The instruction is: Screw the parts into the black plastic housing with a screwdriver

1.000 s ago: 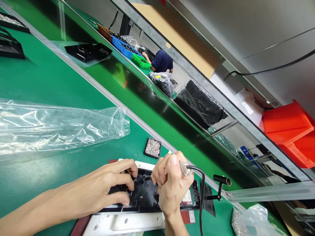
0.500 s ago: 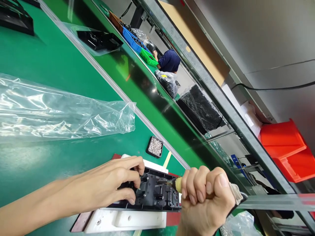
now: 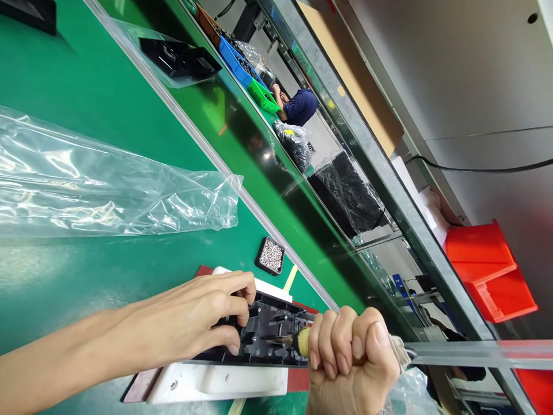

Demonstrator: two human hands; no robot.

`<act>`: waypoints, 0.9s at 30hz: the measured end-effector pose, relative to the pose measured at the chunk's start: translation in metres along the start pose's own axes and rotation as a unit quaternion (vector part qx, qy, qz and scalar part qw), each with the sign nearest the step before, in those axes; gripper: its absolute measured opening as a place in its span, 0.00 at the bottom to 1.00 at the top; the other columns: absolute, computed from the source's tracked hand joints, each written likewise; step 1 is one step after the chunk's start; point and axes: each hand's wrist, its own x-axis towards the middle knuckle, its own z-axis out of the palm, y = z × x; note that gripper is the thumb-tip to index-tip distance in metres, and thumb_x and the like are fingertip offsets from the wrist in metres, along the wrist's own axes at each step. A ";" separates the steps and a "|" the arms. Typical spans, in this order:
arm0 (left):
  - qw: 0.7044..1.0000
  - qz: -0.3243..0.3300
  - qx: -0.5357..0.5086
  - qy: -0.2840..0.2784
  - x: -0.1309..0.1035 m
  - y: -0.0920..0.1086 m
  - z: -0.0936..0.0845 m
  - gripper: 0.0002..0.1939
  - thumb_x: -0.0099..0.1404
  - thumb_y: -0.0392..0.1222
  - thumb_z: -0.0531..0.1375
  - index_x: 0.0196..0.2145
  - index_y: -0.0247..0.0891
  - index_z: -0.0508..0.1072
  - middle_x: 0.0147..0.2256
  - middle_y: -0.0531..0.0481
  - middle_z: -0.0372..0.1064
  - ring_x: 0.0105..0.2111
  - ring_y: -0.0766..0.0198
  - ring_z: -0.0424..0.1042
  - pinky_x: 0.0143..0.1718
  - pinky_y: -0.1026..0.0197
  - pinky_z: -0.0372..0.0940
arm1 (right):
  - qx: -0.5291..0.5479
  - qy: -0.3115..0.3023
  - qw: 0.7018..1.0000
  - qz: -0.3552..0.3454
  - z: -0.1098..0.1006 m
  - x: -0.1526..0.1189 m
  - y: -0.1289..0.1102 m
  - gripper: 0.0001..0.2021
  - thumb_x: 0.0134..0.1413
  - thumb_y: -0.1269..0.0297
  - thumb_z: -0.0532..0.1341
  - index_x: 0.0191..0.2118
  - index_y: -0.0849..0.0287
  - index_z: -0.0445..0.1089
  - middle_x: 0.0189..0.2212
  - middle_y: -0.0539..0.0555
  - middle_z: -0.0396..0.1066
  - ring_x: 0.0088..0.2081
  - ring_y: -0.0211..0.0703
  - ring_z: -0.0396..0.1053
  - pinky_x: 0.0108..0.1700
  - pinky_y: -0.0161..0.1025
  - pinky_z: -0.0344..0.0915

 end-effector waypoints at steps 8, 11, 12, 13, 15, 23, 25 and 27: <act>1.000 0.005 -0.004 -0.004 -0.002 -0.004 -0.003 0.09 0.80 0.38 0.73 0.38 0.49 0.89 0.54 0.53 0.77 0.48 0.58 0.80 0.52 0.57 0.69 | 0.001 -0.002 1.000 0.012 0.001 -0.007 0.003 0.30 0.85 0.51 0.65 0.29 0.54 0.52 0.17 0.40 0.43 0.15 0.32 0.38 0.17 0.28 0.52; 1.000 -0.008 -0.005 -0.001 -0.003 0.000 -0.005 0.09 0.79 0.40 0.75 0.38 0.50 0.89 0.54 0.54 0.77 0.47 0.59 0.79 0.52 0.58 0.68 | 0.001 0.002 1.000 0.013 0.002 -0.007 0.004 0.32 0.85 0.50 0.65 0.29 0.54 0.52 0.17 0.40 0.43 0.16 0.31 0.40 0.18 0.27 0.54; 1.000 -0.017 -0.006 -0.004 -0.003 0.001 -0.006 0.09 0.80 0.40 0.75 0.38 0.51 0.89 0.54 0.54 0.77 0.48 0.59 0.79 0.52 0.58 0.68 | 0.003 0.006 1.000 0.013 0.003 -0.008 0.005 0.32 0.86 0.50 0.65 0.29 0.54 0.52 0.17 0.40 0.43 0.16 0.31 0.40 0.19 0.27 0.55; 1.000 -0.025 -0.007 -0.007 -0.004 0.002 -0.007 0.09 0.80 0.41 0.75 0.38 0.52 0.90 0.55 0.55 0.77 0.49 0.59 0.79 0.52 0.58 0.68 | 0.005 0.009 1.000 0.013 0.003 -0.008 0.006 0.32 0.86 0.51 0.65 0.29 0.54 0.51 0.17 0.40 0.43 0.16 0.31 0.40 0.19 0.26 0.55; 0.999 -0.030 -0.007 -0.010 -0.004 0.002 -0.008 0.09 0.81 0.41 0.74 0.38 0.53 0.90 0.55 0.55 0.77 0.49 0.58 0.79 0.53 0.58 0.68 | 0.007 0.013 1.000 0.012 0.004 -0.009 0.008 0.31 0.86 0.52 0.65 0.29 0.55 0.51 0.17 0.40 0.43 0.16 0.31 0.40 0.19 0.26 0.55; 1.000 -0.008 0.002 -0.003 -0.003 -0.007 -0.002 0.09 0.80 0.40 0.74 0.39 0.53 0.91 0.55 0.54 0.78 0.48 0.57 0.79 0.53 0.58 0.69 | 0.008 0.001 1.000 0.014 0.003 -0.009 0.016 0.31 0.87 0.51 0.63 0.29 0.54 0.52 0.17 0.40 0.45 0.16 0.32 0.41 0.19 0.27 0.55; 1.000 -0.004 0.002 0.003 -0.003 -0.004 -0.003 0.09 0.79 0.40 0.75 0.38 0.52 0.90 0.55 0.54 0.78 0.48 0.58 0.80 0.52 0.58 0.69 | 0.010 0.000 1.000 0.014 0.004 -0.010 0.017 0.31 0.88 0.51 0.63 0.29 0.54 0.52 0.17 0.41 0.45 0.16 0.32 0.41 0.18 0.27 0.55; 1.000 -0.006 -0.003 0.006 -0.004 0.001 -0.006 0.09 0.79 0.39 0.75 0.38 0.51 0.90 0.55 0.54 0.78 0.48 0.58 0.81 0.52 0.59 0.69 | 0.009 0.002 1.000 0.008 0.006 -0.010 0.017 0.31 0.88 0.51 0.63 0.28 0.54 0.53 0.17 0.41 0.45 0.16 0.32 0.41 0.18 0.27 0.53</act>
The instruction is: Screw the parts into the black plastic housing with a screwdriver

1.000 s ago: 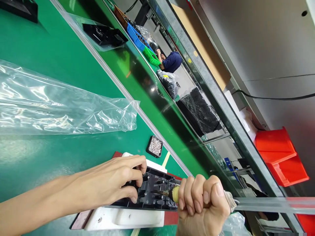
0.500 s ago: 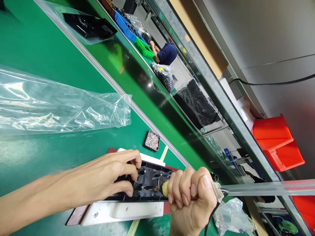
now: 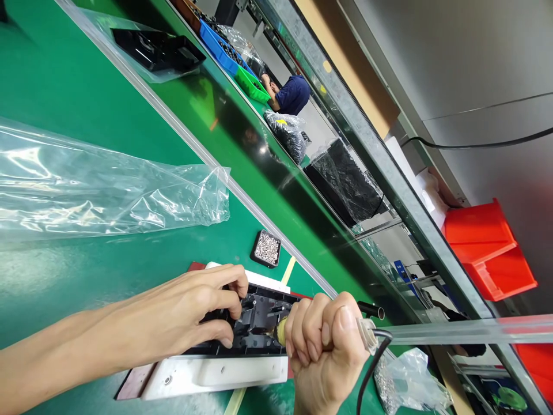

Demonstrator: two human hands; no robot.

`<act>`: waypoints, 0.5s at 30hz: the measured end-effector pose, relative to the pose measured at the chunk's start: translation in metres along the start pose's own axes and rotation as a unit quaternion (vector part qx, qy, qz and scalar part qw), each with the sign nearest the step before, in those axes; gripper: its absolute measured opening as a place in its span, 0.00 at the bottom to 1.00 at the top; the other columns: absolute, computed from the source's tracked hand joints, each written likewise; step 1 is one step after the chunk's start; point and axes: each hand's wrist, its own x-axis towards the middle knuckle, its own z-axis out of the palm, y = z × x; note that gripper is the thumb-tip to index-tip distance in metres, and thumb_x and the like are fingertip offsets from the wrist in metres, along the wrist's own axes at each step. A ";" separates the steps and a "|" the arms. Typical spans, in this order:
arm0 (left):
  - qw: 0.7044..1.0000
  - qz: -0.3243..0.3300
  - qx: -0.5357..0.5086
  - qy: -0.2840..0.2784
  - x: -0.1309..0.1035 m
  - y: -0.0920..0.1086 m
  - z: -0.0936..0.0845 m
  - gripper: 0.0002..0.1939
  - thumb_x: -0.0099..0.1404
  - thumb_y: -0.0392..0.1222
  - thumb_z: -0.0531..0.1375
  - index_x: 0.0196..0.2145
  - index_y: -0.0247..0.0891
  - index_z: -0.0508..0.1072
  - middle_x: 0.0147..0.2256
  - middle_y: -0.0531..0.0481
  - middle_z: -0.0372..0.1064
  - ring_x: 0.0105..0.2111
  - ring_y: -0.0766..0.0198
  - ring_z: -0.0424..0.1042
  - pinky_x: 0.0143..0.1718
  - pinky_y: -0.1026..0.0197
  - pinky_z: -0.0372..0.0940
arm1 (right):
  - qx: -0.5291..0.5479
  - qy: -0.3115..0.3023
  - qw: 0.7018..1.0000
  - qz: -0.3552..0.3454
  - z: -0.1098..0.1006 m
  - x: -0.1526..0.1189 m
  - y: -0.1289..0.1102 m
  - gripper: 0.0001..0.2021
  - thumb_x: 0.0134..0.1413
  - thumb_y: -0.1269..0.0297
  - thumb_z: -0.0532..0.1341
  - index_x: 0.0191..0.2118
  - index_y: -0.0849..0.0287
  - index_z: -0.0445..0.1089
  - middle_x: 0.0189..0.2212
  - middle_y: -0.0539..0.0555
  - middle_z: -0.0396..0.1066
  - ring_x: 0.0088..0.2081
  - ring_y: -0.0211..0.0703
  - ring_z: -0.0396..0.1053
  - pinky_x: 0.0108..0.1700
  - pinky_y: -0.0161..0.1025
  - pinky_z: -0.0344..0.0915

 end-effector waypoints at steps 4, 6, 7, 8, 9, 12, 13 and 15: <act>1.000 -0.030 -0.008 -0.005 -0.002 0.011 -0.005 0.09 0.79 0.39 0.74 0.38 0.51 0.89 0.56 0.55 0.79 0.51 0.58 0.81 0.55 0.60 0.69 | -0.003 0.003 1.000 -0.015 0.003 0.000 -0.001 0.32 0.88 0.51 0.64 0.28 0.54 0.53 0.17 0.40 0.45 0.16 0.31 0.40 0.17 0.27 0.51; 0.999 -0.032 -0.005 -0.008 -0.002 0.011 -0.006 0.08 0.79 0.40 0.74 0.39 0.51 0.89 0.57 0.55 0.79 0.51 0.57 0.81 0.55 0.59 0.69 | -0.002 0.002 1.000 -0.010 0.004 0.000 -0.001 0.33 0.88 0.50 0.64 0.28 0.54 0.52 0.17 0.40 0.45 0.16 0.31 0.41 0.17 0.26 0.51; 1.000 -0.027 -0.003 -0.010 -0.002 0.009 -0.005 0.08 0.79 0.40 0.73 0.39 0.51 0.89 0.57 0.54 0.79 0.51 0.57 0.81 0.54 0.59 0.69 | -0.002 0.001 1.000 -0.007 0.004 0.000 0.000 0.33 0.88 0.50 0.64 0.28 0.54 0.52 0.17 0.40 0.45 0.16 0.31 0.41 0.17 0.26 0.52; 1.000 -0.023 -0.003 -0.012 -0.001 0.007 -0.004 0.08 0.79 0.40 0.73 0.39 0.51 0.89 0.56 0.54 0.79 0.50 0.57 0.81 0.53 0.58 0.69 | -0.003 0.000 1.000 -0.006 0.003 0.000 0.000 0.33 0.88 0.50 0.64 0.28 0.54 0.52 0.17 0.40 0.45 0.16 0.31 0.41 0.18 0.26 0.52; 1.000 -0.021 -0.002 -0.014 -0.001 0.005 -0.003 0.08 0.79 0.40 0.73 0.39 0.51 0.90 0.56 0.53 0.79 0.50 0.56 0.81 0.53 0.58 0.69 | -0.004 0.001 1.000 -0.006 0.003 0.000 0.001 0.32 0.88 0.50 0.64 0.28 0.54 0.52 0.17 0.40 0.45 0.16 0.31 0.41 0.18 0.26 0.52; 1.000 -0.018 -0.001 -0.012 -0.001 -0.001 0.001 0.07 0.79 0.41 0.73 0.39 0.51 0.90 0.56 0.53 0.79 0.50 0.56 0.81 0.52 0.58 0.70 | -0.006 0.006 1.000 -0.007 0.002 0.000 0.003 0.32 0.88 0.51 0.64 0.29 0.54 0.52 0.17 0.40 0.46 0.16 0.31 0.42 0.18 0.26 0.53; 1.000 -0.017 0.000 -0.010 -0.001 -0.002 0.001 0.07 0.79 0.41 0.73 0.39 0.51 0.90 0.56 0.52 0.79 0.50 0.55 0.81 0.52 0.57 0.70 | -0.006 0.008 1.000 -0.005 0.001 -0.001 0.003 0.32 0.88 0.52 0.64 0.29 0.54 0.52 0.18 0.40 0.46 0.16 0.31 0.42 0.18 0.26 0.53; 1.000 -0.013 -0.001 -0.013 -0.002 -0.004 0.002 0.08 0.79 0.42 0.73 0.39 0.50 0.90 0.56 0.52 0.78 0.50 0.55 0.80 0.53 0.57 0.71 | -0.006 0.007 1.000 -0.004 0.001 -0.001 0.003 0.32 0.88 0.52 0.64 0.29 0.54 0.52 0.18 0.40 0.46 0.16 0.31 0.42 0.18 0.26 0.53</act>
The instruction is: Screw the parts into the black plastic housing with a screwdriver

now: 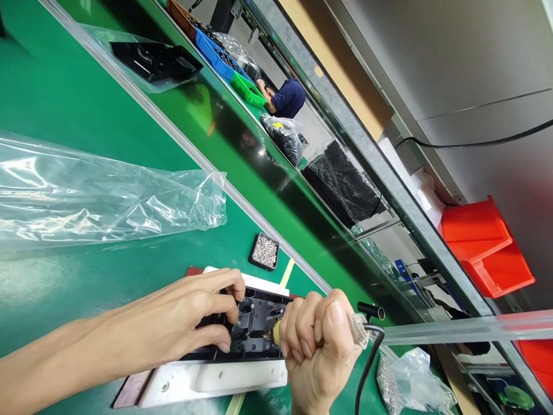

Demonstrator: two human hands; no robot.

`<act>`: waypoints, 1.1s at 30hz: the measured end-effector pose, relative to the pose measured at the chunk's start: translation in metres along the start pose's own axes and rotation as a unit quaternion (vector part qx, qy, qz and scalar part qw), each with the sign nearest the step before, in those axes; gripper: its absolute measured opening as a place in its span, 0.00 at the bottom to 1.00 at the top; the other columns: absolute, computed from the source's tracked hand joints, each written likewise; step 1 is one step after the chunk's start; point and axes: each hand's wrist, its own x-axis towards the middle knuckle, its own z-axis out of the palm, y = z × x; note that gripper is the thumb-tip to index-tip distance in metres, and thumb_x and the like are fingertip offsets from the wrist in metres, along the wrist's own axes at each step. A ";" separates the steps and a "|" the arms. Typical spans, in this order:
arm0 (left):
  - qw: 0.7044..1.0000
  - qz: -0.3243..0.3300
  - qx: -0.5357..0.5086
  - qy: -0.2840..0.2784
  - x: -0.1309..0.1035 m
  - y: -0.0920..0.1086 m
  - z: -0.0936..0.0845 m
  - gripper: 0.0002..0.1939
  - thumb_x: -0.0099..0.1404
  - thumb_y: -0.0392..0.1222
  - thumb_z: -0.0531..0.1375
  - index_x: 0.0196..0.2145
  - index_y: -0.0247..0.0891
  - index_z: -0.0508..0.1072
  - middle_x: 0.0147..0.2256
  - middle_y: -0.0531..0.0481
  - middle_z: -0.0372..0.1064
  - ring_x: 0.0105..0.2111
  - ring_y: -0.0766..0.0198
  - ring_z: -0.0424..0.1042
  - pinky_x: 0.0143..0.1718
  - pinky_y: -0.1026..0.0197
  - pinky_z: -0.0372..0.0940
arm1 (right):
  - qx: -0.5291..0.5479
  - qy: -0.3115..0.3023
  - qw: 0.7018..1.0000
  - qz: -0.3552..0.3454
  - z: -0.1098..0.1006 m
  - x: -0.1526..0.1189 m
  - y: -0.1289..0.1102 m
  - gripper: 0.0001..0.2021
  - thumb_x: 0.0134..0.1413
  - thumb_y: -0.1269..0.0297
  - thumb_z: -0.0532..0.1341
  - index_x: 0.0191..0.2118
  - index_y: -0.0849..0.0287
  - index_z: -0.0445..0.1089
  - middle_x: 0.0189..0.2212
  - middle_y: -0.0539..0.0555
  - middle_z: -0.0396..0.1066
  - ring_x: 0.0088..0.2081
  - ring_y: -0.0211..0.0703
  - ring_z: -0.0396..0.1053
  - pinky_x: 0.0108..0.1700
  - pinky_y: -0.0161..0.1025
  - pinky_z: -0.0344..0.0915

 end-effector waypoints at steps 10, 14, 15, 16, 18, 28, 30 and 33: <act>0.999 -0.040 -0.014 -0.022 0.002 0.008 -0.007 0.07 0.79 0.44 0.73 0.40 0.53 0.89 0.58 0.55 0.77 0.53 0.56 0.80 0.57 0.58 0.68 | -0.002 -0.003 1.000 0.002 0.002 0.002 0.000 0.32 0.87 0.52 0.66 0.29 0.54 0.52 0.18 0.40 0.46 0.17 0.30 0.42 0.19 0.25 0.54; 0.998 -0.050 -0.013 -0.029 0.003 0.020 -0.016 0.08 0.80 0.45 0.74 0.39 0.52 0.89 0.57 0.55 0.77 0.53 0.57 0.80 0.58 0.58 0.67 | -0.010 -0.002 1.000 0.005 0.001 0.001 -0.001 0.31 0.87 0.53 0.65 0.29 0.54 0.52 0.18 0.40 0.46 0.17 0.31 0.42 0.19 0.25 0.55; 0.998 -0.050 -0.013 -0.031 0.003 0.022 -0.017 0.08 0.80 0.44 0.74 0.39 0.52 0.89 0.57 0.54 0.77 0.53 0.57 0.80 0.58 0.58 0.67 | -0.010 -0.002 1.000 0.005 0.001 0.000 -0.001 0.31 0.87 0.53 0.64 0.29 0.54 0.52 0.18 0.40 0.46 0.17 0.31 0.42 0.19 0.25 0.55; 0.998 -0.051 -0.013 -0.032 0.003 0.023 -0.018 0.08 0.80 0.44 0.74 0.39 0.52 0.89 0.57 0.54 0.77 0.53 0.57 0.80 0.58 0.58 0.68 | -0.009 -0.001 1.000 0.005 0.001 0.000 -0.001 0.31 0.87 0.54 0.64 0.29 0.54 0.52 0.18 0.40 0.46 0.17 0.31 0.42 0.19 0.25 0.55; 0.998 -0.051 -0.012 -0.033 0.003 0.023 -0.018 0.07 0.80 0.43 0.74 0.39 0.51 0.89 0.57 0.54 0.77 0.53 0.57 0.80 0.57 0.59 0.68 | -0.007 0.000 1.000 0.008 0.001 0.000 -0.001 0.30 0.87 0.55 0.64 0.29 0.54 0.52 0.18 0.40 0.46 0.17 0.31 0.42 0.20 0.25 0.55; 0.999 -0.043 -0.005 -0.021 0.002 0.012 -0.011 0.07 0.80 0.45 0.75 0.39 0.52 0.89 0.57 0.55 0.77 0.52 0.57 0.79 0.57 0.57 0.66 | -0.002 0.010 1.000 0.015 0.002 0.001 0.000 0.31 0.85 0.55 0.67 0.29 0.55 0.52 0.19 0.39 0.46 0.18 0.29 0.44 0.20 0.23 0.58; 0.999 -0.029 0.000 -0.020 0.002 0.006 -0.007 0.08 0.80 0.44 0.74 0.38 0.52 0.88 0.56 0.56 0.76 0.50 0.57 0.78 0.56 0.56 0.65 | -0.002 0.013 1.000 0.016 0.002 0.001 0.000 0.32 0.85 0.55 0.67 0.29 0.55 0.52 0.19 0.39 0.46 0.18 0.29 0.44 0.21 0.23 0.58; 1.000 -0.011 0.005 -0.020 0.002 -0.001 -0.003 0.09 0.81 0.43 0.72 0.38 0.52 0.87 0.55 0.55 0.76 0.50 0.56 0.77 0.55 0.55 0.65 | -0.007 0.015 1.000 0.012 0.002 0.000 0.000 0.31 0.86 0.55 0.67 0.29 0.55 0.52 0.19 0.39 0.46 0.18 0.29 0.45 0.21 0.23 0.59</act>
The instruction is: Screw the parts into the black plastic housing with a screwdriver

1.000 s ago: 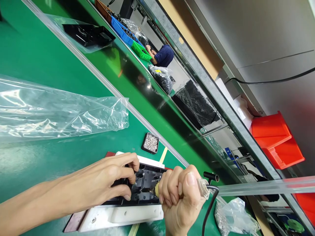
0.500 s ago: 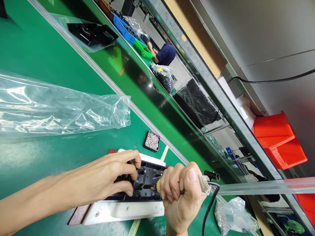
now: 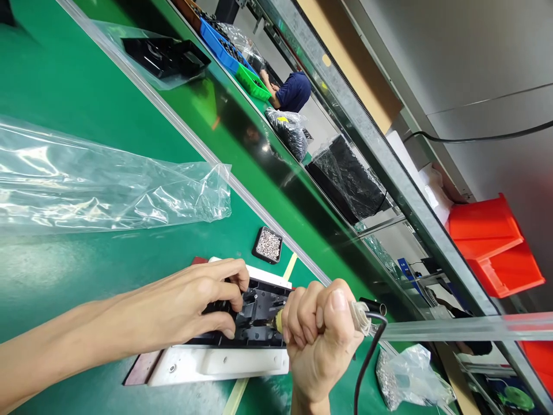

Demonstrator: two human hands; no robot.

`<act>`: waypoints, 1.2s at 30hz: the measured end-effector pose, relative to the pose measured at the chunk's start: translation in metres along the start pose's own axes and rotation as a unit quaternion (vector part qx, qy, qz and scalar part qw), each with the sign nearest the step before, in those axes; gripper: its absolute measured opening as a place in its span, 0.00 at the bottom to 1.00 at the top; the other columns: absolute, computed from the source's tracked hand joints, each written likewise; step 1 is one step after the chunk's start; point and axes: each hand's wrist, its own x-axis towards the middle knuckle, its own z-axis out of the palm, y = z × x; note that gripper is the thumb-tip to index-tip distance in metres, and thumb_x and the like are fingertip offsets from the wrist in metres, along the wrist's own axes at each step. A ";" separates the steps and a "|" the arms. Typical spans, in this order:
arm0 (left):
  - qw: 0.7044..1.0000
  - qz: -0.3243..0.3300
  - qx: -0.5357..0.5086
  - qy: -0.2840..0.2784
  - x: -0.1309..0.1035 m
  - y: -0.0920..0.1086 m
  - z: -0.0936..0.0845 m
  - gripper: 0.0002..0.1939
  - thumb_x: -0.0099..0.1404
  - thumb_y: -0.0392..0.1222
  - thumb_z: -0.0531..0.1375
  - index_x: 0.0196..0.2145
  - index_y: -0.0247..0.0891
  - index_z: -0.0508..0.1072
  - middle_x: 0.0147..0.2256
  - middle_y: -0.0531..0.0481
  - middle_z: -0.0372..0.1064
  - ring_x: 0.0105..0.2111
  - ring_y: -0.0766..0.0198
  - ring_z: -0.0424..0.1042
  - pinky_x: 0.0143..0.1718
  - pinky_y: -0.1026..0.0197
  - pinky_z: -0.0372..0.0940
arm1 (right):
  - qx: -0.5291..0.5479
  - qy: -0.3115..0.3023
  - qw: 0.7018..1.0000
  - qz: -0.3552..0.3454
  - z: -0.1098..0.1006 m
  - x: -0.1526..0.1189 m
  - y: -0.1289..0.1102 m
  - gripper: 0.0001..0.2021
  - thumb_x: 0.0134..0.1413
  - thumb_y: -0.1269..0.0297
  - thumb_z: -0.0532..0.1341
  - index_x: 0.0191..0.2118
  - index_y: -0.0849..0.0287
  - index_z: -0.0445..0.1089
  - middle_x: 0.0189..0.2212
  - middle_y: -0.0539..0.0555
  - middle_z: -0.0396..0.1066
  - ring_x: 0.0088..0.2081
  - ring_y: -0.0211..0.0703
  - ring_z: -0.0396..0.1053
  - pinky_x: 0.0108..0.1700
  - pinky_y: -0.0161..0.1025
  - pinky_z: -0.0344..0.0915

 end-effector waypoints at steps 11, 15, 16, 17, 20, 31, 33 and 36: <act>1.000 0.007 0.000 0.006 -0.001 0.002 0.000 0.09 0.81 0.42 0.73 0.39 0.52 0.86 0.55 0.56 0.76 0.51 0.56 0.78 0.55 0.55 0.65 | -0.004 -0.004 1.000 -0.004 0.002 0.000 0.001 0.32 0.86 0.54 0.67 0.29 0.55 0.52 0.18 0.39 0.46 0.18 0.28 0.44 0.21 0.23 0.58; 1.000 0.012 0.001 0.010 0.001 0.000 0.000 0.09 0.81 0.43 0.73 0.39 0.52 0.86 0.54 0.56 0.76 0.50 0.56 0.78 0.54 0.55 0.66 | -0.004 -0.006 1.000 0.000 0.002 0.000 0.000 0.33 0.86 0.54 0.67 0.29 0.55 0.52 0.19 0.39 0.46 0.18 0.28 0.45 0.21 0.23 0.59; 1.000 0.012 0.000 0.009 0.002 0.000 0.000 0.09 0.81 0.43 0.73 0.39 0.52 0.86 0.54 0.56 0.76 0.50 0.57 0.78 0.54 0.56 0.66 | -0.003 -0.008 1.000 0.000 0.002 0.000 0.000 0.33 0.86 0.53 0.68 0.29 0.55 0.52 0.19 0.39 0.47 0.18 0.28 0.45 0.21 0.23 0.59; 1.000 0.012 0.000 0.009 0.001 -0.001 0.000 0.09 0.81 0.43 0.73 0.39 0.52 0.86 0.54 0.56 0.76 0.50 0.57 0.78 0.54 0.56 0.66 | -0.002 -0.009 1.000 -0.001 0.001 0.000 -0.001 0.33 0.86 0.53 0.68 0.29 0.55 0.52 0.19 0.39 0.46 0.18 0.28 0.45 0.21 0.23 0.59; 1.000 0.008 0.001 0.009 0.000 -0.001 0.000 0.08 0.82 0.43 0.73 0.40 0.52 0.87 0.56 0.56 0.76 0.51 0.57 0.78 0.54 0.56 0.67 | 0.002 -0.008 1.000 0.004 0.000 0.000 0.000 0.32 0.85 0.54 0.68 0.29 0.55 0.52 0.19 0.39 0.46 0.18 0.28 0.45 0.21 0.23 0.58; 1.000 -0.003 0.000 0.011 -0.001 -0.002 0.000 0.07 0.80 0.46 0.76 0.40 0.55 0.90 0.57 0.56 0.77 0.51 0.58 0.79 0.56 0.58 0.66 | 0.002 0.005 1.000 0.008 0.003 0.001 0.000 0.34 0.83 0.51 0.70 0.28 0.55 0.51 0.18 0.39 0.47 0.18 0.29 0.44 0.20 0.24 0.56; 1.000 -0.006 -0.001 0.011 -0.001 -0.002 0.000 0.06 0.80 0.46 0.76 0.40 0.55 0.91 0.57 0.56 0.77 0.51 0.58 0.79 0.56 0.59 0.66 | 0.008 0.000 1.000 0.005 0.003 0.001 0.000 0.34 0.83 0.51 0.71 0.29 0.55 0.51 0.18 0.39 0.47 0.18 0.29 0.44 0.20 0.23 0.56; 1.000 -0.001 0.002 0.012 0.000 0.000 -0.001 0.07 0.80 0.44 0.76 0.40 0.54 0.91 0.57 0.56 0.77 0.52 0.58 0.79 0.57 0.59 0.66 | 0.014 -0.005 1.000 0.003 0.003 0.000 0.001 0.34 0.83 0.51 0.70 0.29 0.55 0.51 0.18 0.39 0.47 0.18 0.29 0.44 0.19 0.23 0.55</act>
